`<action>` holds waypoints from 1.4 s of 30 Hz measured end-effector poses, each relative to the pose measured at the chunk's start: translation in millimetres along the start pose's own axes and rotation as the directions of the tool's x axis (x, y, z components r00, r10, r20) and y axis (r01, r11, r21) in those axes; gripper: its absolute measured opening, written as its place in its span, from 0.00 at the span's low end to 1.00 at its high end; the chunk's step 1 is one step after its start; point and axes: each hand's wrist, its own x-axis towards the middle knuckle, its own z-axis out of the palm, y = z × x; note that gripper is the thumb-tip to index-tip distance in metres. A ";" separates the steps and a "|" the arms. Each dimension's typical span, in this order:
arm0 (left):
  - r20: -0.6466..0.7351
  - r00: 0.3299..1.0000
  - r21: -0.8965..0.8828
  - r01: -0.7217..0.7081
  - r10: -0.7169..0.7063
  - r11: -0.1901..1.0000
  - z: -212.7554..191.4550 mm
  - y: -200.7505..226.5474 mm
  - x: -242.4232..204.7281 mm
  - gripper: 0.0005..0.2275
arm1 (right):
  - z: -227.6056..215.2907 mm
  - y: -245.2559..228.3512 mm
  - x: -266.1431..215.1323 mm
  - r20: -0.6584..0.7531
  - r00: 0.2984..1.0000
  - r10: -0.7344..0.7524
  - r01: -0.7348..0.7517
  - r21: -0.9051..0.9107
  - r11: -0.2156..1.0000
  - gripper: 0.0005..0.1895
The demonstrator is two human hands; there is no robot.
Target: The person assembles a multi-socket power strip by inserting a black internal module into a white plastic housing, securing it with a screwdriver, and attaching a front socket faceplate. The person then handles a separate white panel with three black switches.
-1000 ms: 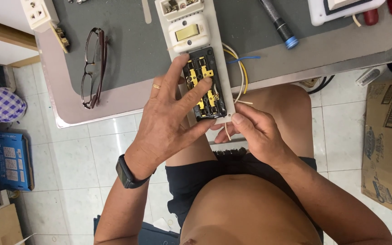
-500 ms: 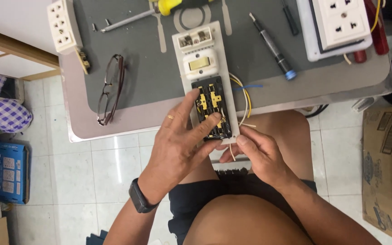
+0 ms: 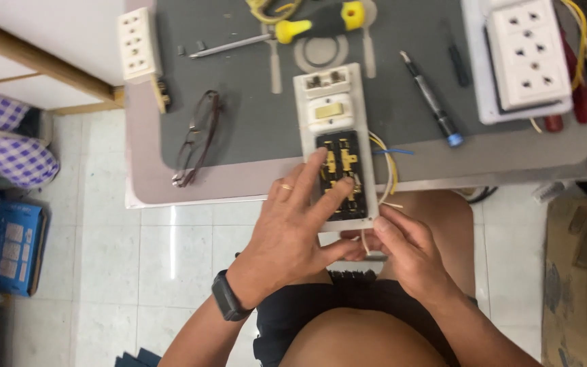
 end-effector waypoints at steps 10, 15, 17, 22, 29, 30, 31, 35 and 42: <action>-0.045 0.997 0.105 -0.057 0.062 0.993 -9.7 -12.0 -5.6 0.31 | -3.6 -52.2 -25.5 -0.443 0.895 0.055 -0.365 -0.655 0.662 0.23; -0.139 0.987 0.049 -0.075 0.081 0.996 -6.9 -18.0 -4.0 0.31 | -11.1 -88.3 -18.4 -0.189 0.858 -0.478 0.139 -0.810 0.569 0.17; -0.165 0.984 0.050 -0.059 0.067 0.997 -6.5 -19.8 -0.5 0.30 | 22.8 -121.8 2.3 0.070 0.820 -0.567 0.292 -0.905 0.310 0.15; -0.228 0.974 0.025 0.001 0.005 1.000 1.9 -30.0 5.2 0.31 | 93.8 -161.1 84.1 0.595 0.570 -0.566 0.623 -0.762 -0.174 0.10; -0.224 0.974 -0.033 -0.022 0.014 0.999 2.6 -42.6 7.1 0.35 | 162.2 -129.8 255.4 0.638 0.605 -0.476 0.680 -0.725 -0.109 0.08; -0.223 0.975 -0.063 -0.025 0.010 0.998 2.2 -44.3 5.7 0.36 | 172.6 -120.8 276.1 0.622 0.644 -0.445 0.666 -0.743 -0.075 0.07; -0.228 0.974 -0.064 -0.019 0.004 0.998 0.5 -44.8 6.0 0.36 | 183.8 -118.3 280.6 0.628 0.642 -0.440 0.669 -0.739 -0.078 0.07; -0.364 0.932 -0.104 -0.037 -0.003 0.994 2.0 -47.0 4.6 0.27 | 221.6 -114.3 291.7 0.211 0.963 -0.167 0.208 -0.978 -0.033 0.19; -0.251 0.968 -0.111 -0.009 -0.019 0.994 11.7 -48.1 5.0 0.27 | 222.0 -99.7 337.0 0.156 0.984 -0.086 0.127 -0.953 -0.275 0.18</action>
